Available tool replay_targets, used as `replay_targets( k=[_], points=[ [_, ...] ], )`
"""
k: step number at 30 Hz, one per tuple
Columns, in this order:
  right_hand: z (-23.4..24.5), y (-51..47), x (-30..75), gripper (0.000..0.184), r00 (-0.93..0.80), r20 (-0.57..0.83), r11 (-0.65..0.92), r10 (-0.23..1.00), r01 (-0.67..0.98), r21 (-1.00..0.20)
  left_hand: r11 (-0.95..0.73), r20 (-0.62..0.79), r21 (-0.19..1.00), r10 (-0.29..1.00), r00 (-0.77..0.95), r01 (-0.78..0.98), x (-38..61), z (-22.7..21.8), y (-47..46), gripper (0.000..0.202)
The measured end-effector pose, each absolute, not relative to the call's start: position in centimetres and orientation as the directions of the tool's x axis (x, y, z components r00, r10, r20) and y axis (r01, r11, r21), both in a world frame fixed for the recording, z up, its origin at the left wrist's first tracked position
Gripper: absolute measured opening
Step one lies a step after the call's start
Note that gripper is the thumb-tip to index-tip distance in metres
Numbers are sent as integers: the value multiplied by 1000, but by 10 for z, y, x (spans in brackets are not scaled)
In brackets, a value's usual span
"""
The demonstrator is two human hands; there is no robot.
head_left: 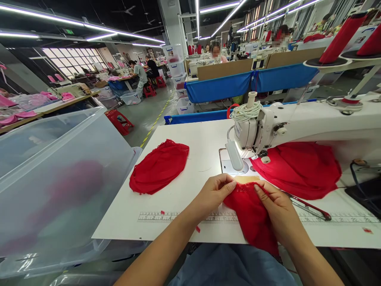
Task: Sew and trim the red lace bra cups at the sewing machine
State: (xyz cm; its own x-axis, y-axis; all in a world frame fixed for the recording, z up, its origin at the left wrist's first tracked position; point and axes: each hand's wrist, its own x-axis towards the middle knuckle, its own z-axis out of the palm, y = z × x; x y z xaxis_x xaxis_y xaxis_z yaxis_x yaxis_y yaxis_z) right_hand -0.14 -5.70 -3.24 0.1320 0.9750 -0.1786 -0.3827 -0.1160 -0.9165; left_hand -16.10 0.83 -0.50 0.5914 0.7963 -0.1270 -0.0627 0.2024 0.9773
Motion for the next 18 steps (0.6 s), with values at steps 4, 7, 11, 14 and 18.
replay_targets(
  k=[4,7,11,14,18],
  points=[
    [-29,-56,0,34,181,-125,-75,976,-262,-962,211,-117,971,828,548,-111,-158,-3,8,36],
    [-27,-57,1,37,219,-70,-39,973,-142,-989,194,-116,976,844,524,-95,-157,-4,8,37],
    [-30,-58,2,33,218,-85,-56,972,-137,-989,146,-100,988,840,533,-44,-156,-8,8,37],
    [-33,-58,2,33,210,-115,-74,971,-195,-978,80,-75,997,838,541,15,-156,-10,7,36],
    [-33,-58,2,33,218,-119,-72,969,-212,-975,63,-76,997,829,554,42,-156,-9,7,37]
  ],
)
